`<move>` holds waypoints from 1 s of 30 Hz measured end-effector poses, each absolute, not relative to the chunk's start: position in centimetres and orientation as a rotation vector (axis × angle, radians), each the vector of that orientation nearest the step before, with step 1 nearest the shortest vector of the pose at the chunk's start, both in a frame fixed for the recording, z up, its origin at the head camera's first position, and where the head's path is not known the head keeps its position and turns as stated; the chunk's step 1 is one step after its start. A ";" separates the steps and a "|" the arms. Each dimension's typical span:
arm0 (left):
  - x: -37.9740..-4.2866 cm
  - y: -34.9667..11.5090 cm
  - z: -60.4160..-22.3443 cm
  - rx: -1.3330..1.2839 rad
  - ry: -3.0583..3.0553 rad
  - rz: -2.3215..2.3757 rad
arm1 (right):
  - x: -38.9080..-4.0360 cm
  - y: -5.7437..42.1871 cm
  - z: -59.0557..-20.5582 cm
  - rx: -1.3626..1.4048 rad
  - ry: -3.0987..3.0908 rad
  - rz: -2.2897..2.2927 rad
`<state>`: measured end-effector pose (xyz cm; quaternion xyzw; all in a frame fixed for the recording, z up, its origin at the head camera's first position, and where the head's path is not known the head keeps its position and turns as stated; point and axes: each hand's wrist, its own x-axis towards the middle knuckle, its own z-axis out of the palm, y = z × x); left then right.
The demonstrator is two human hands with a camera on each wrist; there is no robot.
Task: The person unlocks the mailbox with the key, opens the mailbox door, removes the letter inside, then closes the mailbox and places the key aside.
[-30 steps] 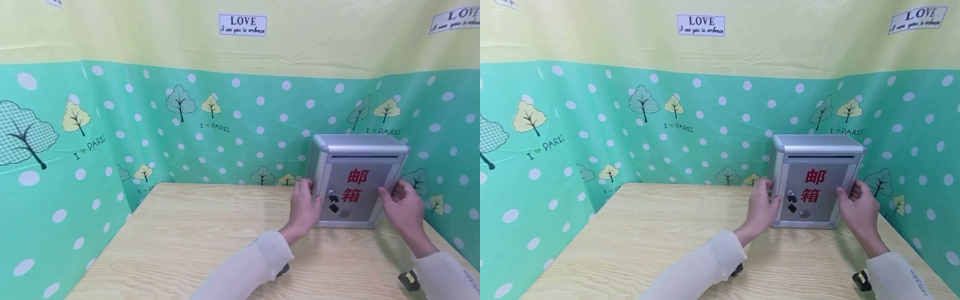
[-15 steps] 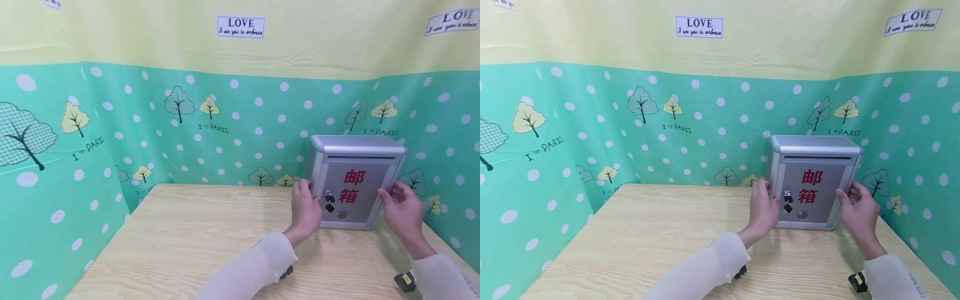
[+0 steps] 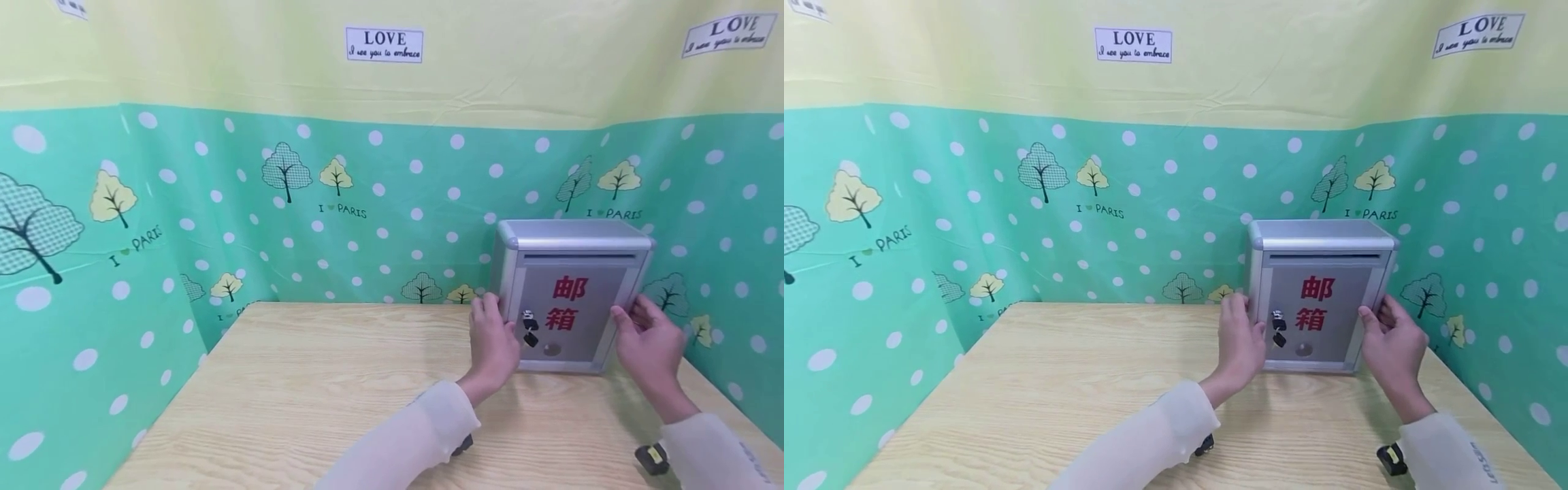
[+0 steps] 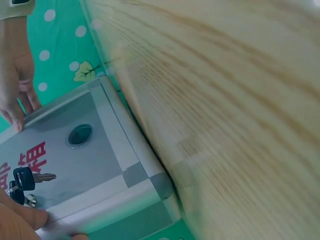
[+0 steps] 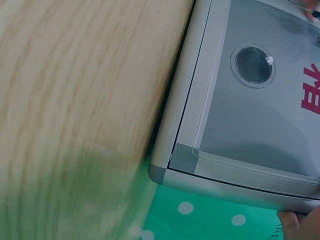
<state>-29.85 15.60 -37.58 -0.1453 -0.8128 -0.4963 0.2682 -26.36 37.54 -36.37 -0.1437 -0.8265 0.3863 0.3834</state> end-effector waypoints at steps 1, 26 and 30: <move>-29.9 15.5 -37.6 -0.398 -2.188 -1.337 | -26.3 37.4 -36.3 -0.351 -2.103 0.967; -30.6 9.9 -33.6 -0.544 -2.148 -1.206 | -25.9 32.9 -32.2 -0.174 -2.060 0.936; -30.6 8.6 -33.5 -0.574 -2.153 -1.173 | -25.9 32.0 -32.3 -0.138 -2.070 0.928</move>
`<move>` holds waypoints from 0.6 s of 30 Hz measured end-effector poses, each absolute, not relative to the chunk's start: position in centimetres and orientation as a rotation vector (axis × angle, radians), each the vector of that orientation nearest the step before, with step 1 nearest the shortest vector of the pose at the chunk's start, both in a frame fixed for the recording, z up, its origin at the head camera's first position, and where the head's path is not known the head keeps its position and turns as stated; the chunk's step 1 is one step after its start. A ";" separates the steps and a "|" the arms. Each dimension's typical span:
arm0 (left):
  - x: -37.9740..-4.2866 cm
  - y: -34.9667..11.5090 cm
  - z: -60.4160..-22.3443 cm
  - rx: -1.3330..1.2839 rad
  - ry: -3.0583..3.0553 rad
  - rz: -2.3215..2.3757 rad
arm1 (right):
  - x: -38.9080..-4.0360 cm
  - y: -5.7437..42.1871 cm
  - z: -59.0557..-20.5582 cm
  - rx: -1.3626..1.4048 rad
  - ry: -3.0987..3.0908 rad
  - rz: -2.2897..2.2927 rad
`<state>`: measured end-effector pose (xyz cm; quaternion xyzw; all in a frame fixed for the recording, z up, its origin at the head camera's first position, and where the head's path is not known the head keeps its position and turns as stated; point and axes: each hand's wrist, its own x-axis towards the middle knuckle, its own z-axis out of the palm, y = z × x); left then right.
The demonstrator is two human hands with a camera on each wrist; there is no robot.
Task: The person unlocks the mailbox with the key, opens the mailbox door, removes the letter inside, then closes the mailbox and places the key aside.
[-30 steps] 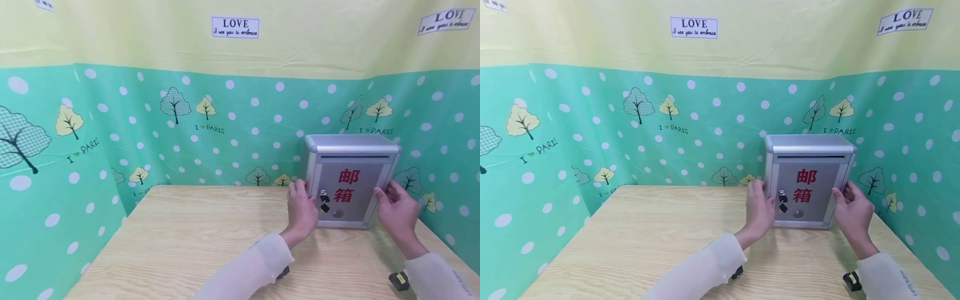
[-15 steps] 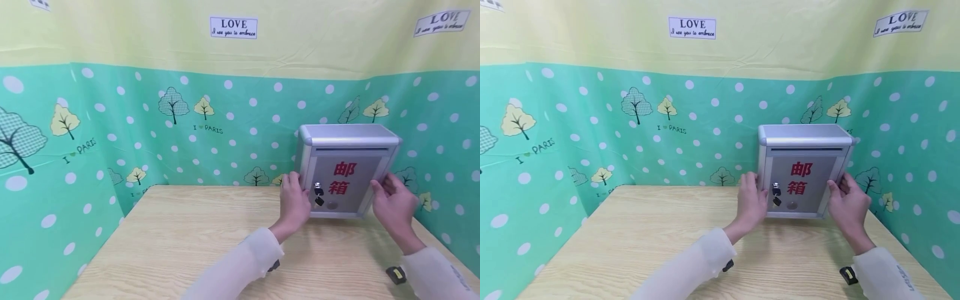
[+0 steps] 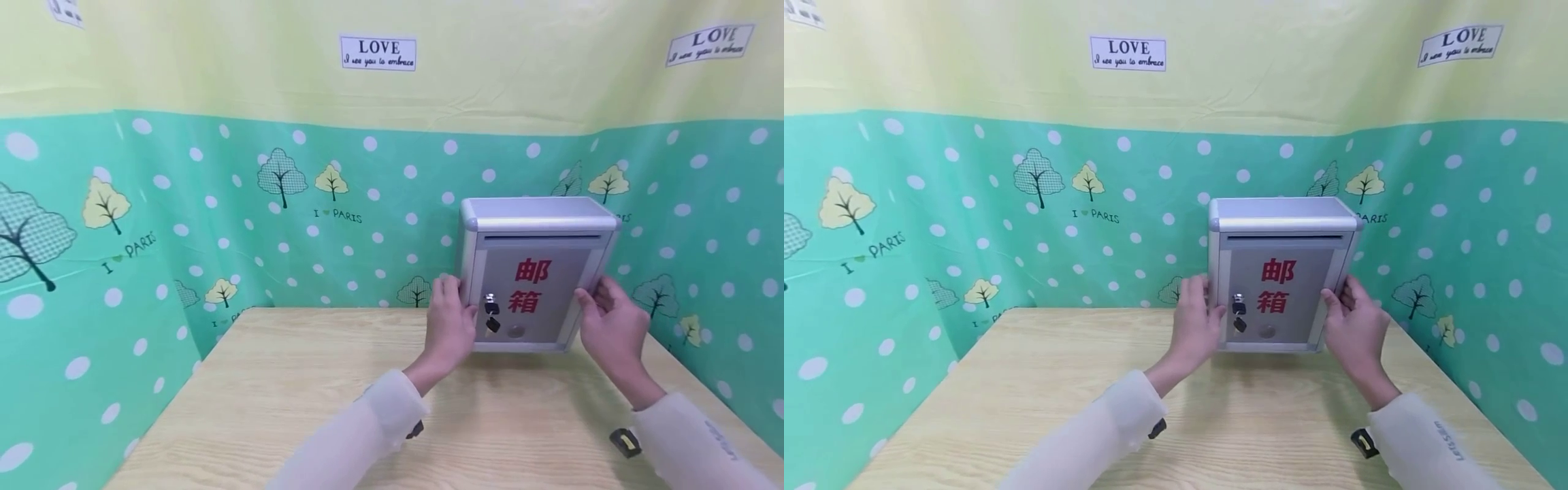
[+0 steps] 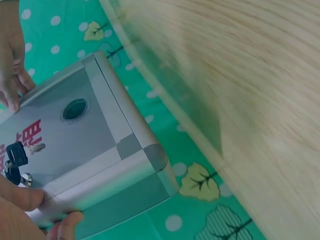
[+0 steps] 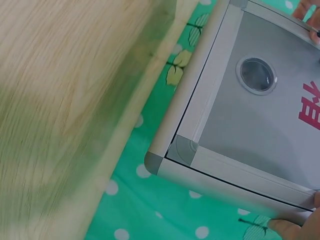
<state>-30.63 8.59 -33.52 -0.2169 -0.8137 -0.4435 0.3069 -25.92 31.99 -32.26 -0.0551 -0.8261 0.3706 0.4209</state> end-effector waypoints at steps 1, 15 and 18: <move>-30.6 8.2 -33.5 -0.573 -2.160 -1.164 | -25.9 31.7 -32.3 -0.131 -2.074 0.934; -30.4 4.5 -33.6 -0.537 -2.195 -1.129 | -26.3 28.3 -32.8 -0.052 -2.073 0.979; -30.4 3.8 -33.7 -0.544 -2.189 -1.138 | -26.6 27.8 -33.1 -0.028 -2.048 0.977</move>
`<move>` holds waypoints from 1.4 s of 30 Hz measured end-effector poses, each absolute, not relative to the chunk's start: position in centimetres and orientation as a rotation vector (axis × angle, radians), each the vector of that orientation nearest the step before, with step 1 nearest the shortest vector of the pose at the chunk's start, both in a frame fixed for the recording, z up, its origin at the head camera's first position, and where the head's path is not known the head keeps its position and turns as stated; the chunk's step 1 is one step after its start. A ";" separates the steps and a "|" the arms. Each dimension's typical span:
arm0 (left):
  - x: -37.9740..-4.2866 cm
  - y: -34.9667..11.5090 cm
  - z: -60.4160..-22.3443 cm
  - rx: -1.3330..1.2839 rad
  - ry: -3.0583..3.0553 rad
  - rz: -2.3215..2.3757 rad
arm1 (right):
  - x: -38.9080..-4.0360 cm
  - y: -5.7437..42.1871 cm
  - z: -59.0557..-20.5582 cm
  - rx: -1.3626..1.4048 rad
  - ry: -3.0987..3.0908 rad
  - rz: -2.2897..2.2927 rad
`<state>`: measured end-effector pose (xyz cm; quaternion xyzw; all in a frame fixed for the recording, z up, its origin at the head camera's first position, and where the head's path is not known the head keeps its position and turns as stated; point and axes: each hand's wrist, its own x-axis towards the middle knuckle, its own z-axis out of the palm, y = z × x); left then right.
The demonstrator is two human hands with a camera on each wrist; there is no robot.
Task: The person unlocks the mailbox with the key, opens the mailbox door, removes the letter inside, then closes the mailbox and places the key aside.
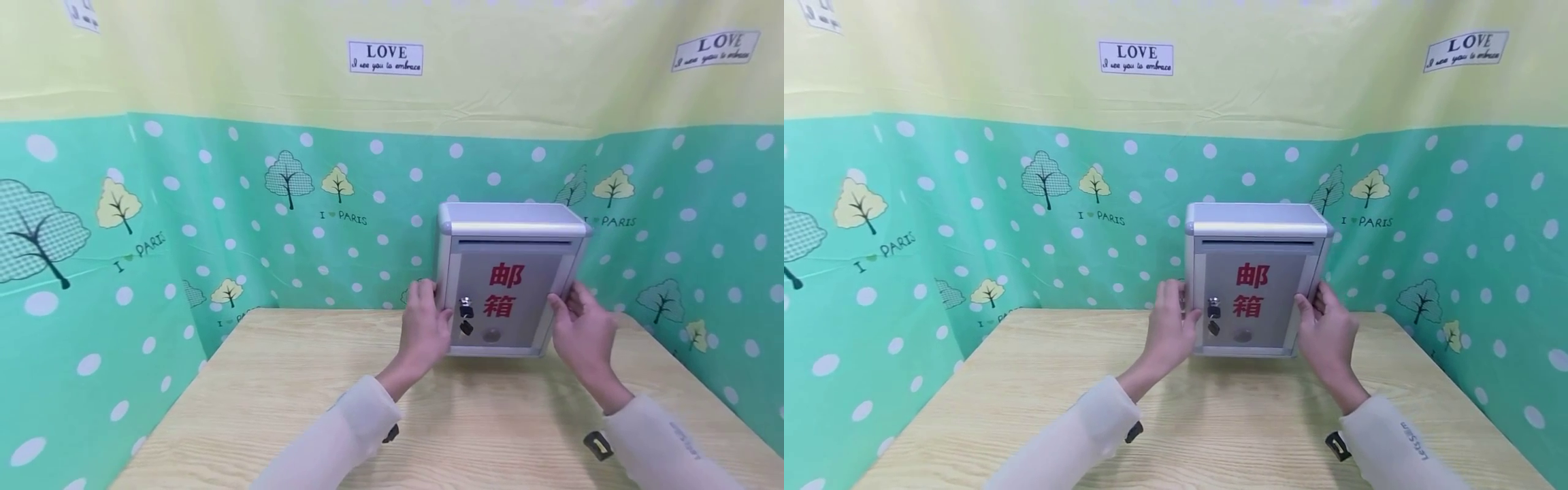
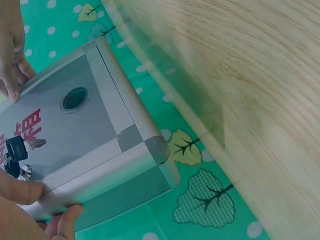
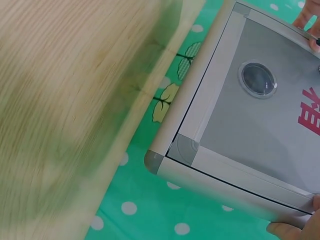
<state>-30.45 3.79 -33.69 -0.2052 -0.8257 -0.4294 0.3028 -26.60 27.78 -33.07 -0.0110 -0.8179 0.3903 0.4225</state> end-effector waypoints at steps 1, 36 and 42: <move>-30.5 3.6 -33.7 -0.547 -2.187 -1.148 | -26.7 27.6 -33.2 -0.016 -2.038 0.973; -32.7 -4.2 -35.1 -0.490 -2.180 -1.299 | -30.2 19.7 -34.5 0.107 -2.001 0.991; -33.6 -5.0 -35.0 -0.511 -2.173 -1.285 | -30.8 19.0 -34.3 0.131 -2.002 0.992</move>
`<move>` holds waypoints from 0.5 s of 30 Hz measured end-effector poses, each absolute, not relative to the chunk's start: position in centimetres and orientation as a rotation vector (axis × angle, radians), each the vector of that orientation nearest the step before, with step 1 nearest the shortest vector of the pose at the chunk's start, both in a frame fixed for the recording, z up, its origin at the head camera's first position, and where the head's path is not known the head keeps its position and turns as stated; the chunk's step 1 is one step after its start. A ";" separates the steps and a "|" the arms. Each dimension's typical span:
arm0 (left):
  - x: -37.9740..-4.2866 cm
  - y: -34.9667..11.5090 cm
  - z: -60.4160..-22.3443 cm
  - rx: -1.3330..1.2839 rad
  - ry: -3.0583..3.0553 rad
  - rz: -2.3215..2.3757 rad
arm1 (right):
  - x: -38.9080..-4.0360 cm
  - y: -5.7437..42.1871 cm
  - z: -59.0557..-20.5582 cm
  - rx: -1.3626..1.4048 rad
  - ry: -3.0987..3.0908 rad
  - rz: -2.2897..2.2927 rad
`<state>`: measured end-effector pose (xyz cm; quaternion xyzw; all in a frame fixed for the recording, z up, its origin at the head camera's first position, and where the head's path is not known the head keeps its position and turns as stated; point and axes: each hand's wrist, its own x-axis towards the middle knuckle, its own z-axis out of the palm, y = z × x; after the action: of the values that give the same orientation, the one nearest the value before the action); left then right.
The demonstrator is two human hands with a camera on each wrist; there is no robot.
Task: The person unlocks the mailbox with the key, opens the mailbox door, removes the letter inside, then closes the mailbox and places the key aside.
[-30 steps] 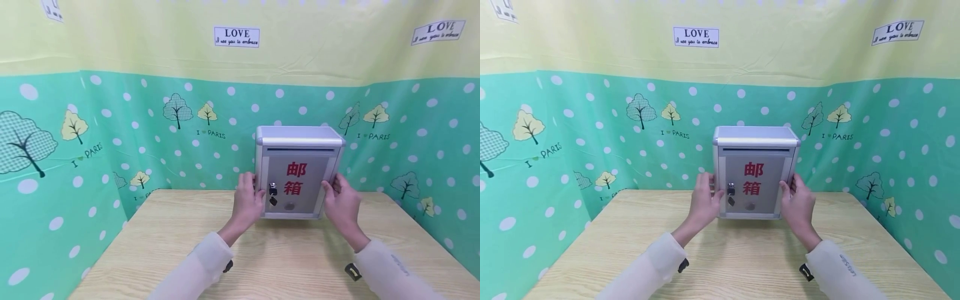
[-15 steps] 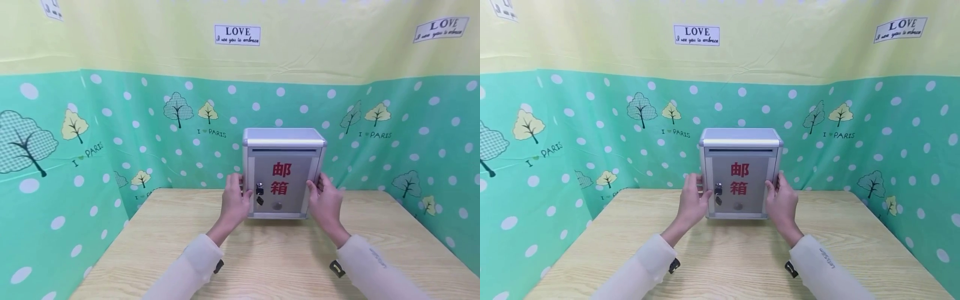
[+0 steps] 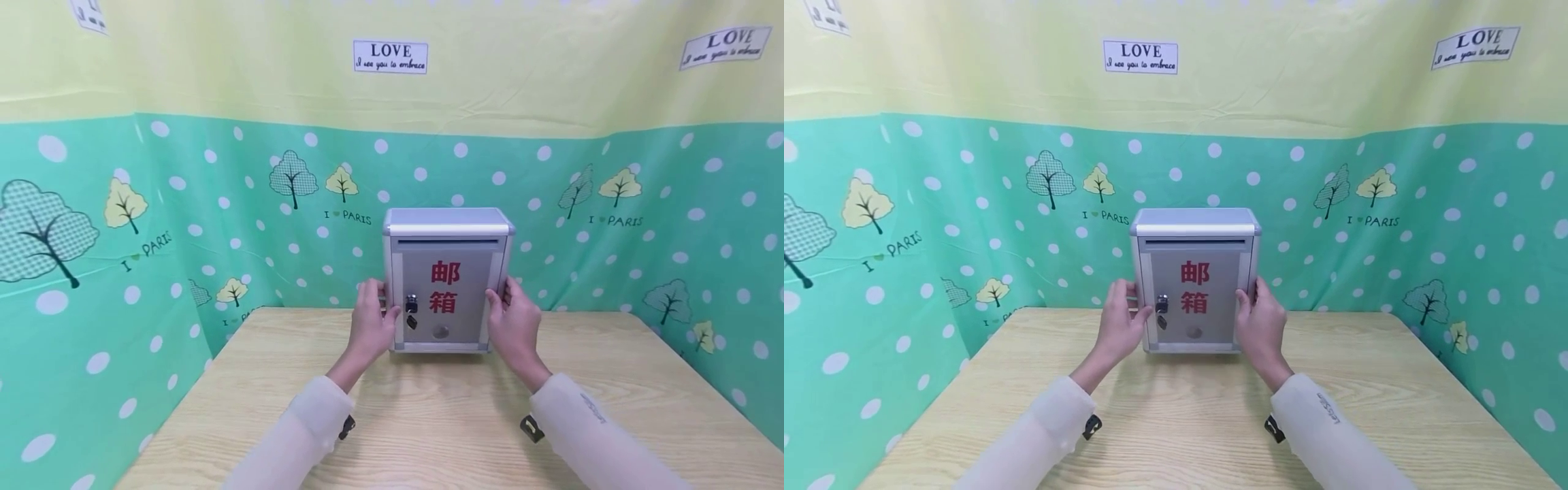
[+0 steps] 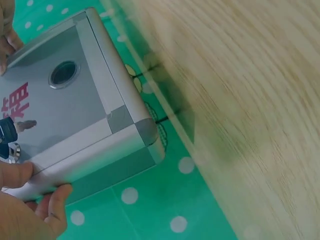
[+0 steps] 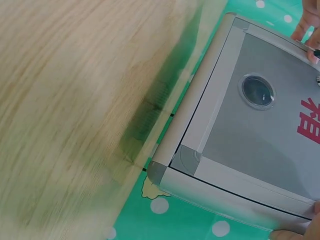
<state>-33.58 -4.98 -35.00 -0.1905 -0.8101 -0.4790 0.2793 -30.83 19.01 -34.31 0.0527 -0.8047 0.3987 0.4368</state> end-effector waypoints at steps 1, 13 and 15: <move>-33.8 -5.1 -35.0 -0.515 -2.170 -1.292 | -31.0 18.9 -34.3 0.134 -2.005 0.987; -35.0 -5.6 -35.4 -0.469 -2.205 -1.326 | -32.4 18.5 -34.8 0.148 -2.036 0.967; -35.2 -5.7 -35.5 -0.464 -2.213 -1.328 | -32.6 18.5 -34.9 0.142 -2.045 0.973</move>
<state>-35.18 -5.65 -35.50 -0.1711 -0.8156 -0.4895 0.2569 -32.59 18.52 -34.94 0.0569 -0.8169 0.3887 0.4223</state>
